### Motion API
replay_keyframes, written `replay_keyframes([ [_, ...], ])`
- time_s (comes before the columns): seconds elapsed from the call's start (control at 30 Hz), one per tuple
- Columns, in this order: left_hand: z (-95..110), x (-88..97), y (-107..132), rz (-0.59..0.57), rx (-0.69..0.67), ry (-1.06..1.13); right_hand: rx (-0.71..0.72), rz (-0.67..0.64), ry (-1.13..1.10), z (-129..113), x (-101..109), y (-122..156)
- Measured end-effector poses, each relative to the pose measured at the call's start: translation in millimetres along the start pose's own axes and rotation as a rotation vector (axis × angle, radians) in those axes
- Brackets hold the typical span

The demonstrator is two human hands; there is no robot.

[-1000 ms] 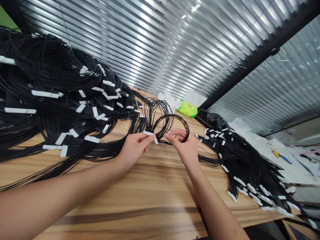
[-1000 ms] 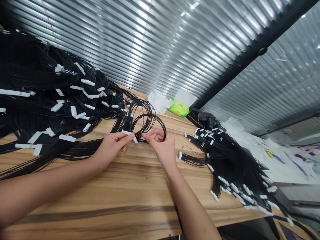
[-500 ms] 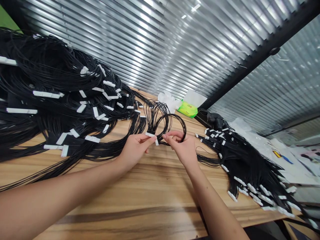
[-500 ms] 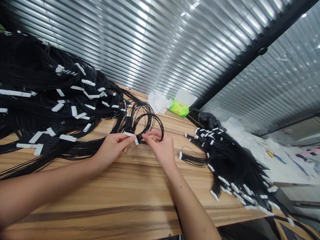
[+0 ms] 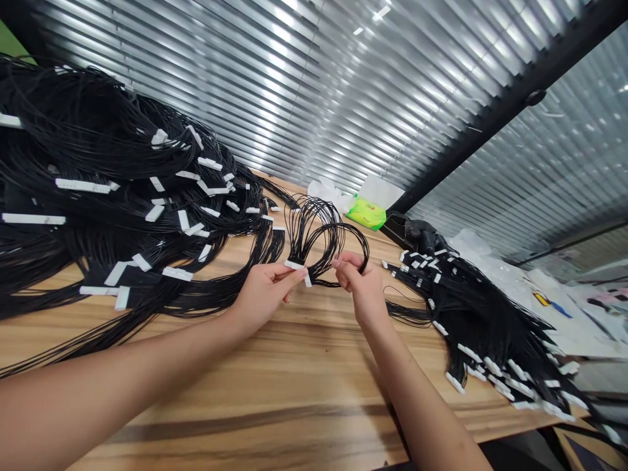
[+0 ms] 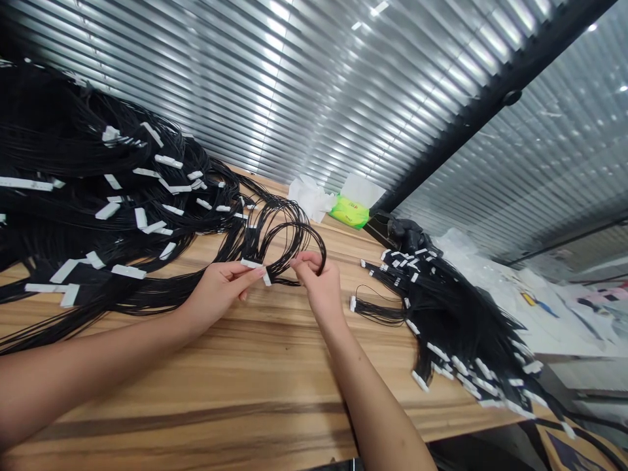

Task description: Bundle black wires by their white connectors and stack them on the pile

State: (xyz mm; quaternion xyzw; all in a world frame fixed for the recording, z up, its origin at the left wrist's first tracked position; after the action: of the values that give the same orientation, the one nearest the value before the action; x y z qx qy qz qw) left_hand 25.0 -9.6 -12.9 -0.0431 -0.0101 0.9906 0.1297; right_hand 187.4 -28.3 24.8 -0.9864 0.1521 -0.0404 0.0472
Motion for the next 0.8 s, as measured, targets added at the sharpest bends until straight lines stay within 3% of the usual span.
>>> replay_keyframes([
  [0.23,0.3,-1.3,-0.1,-0.03,0.015,0.038,0.062,0.022,-0.195,-7.8,7.4,-1.9],
  [0.53,-1.0,3.4,-2.3,0.021,0.042,0.084,0.138,-0.027,0.202,-18.4,-1.1,5.4],
  [0.8,-1.6,3.0,-1.8,0.022,0.043,0.083,0.068,-0.1,0.369,-13.2,-7.3,9.4],
])
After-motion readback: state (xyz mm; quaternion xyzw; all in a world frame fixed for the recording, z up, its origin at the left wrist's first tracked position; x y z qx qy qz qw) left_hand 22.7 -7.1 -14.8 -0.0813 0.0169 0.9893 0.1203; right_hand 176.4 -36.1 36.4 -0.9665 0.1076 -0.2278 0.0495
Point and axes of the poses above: each hand's wrist, its own y-axis away from the middle knuckle, its own x-axis out of the back of the hand, z = x × y, the point moved 6 cm from there along -y, towards the middle knuckle, and after that the axes turned 2 degrees about z, right-handed, at the moved point
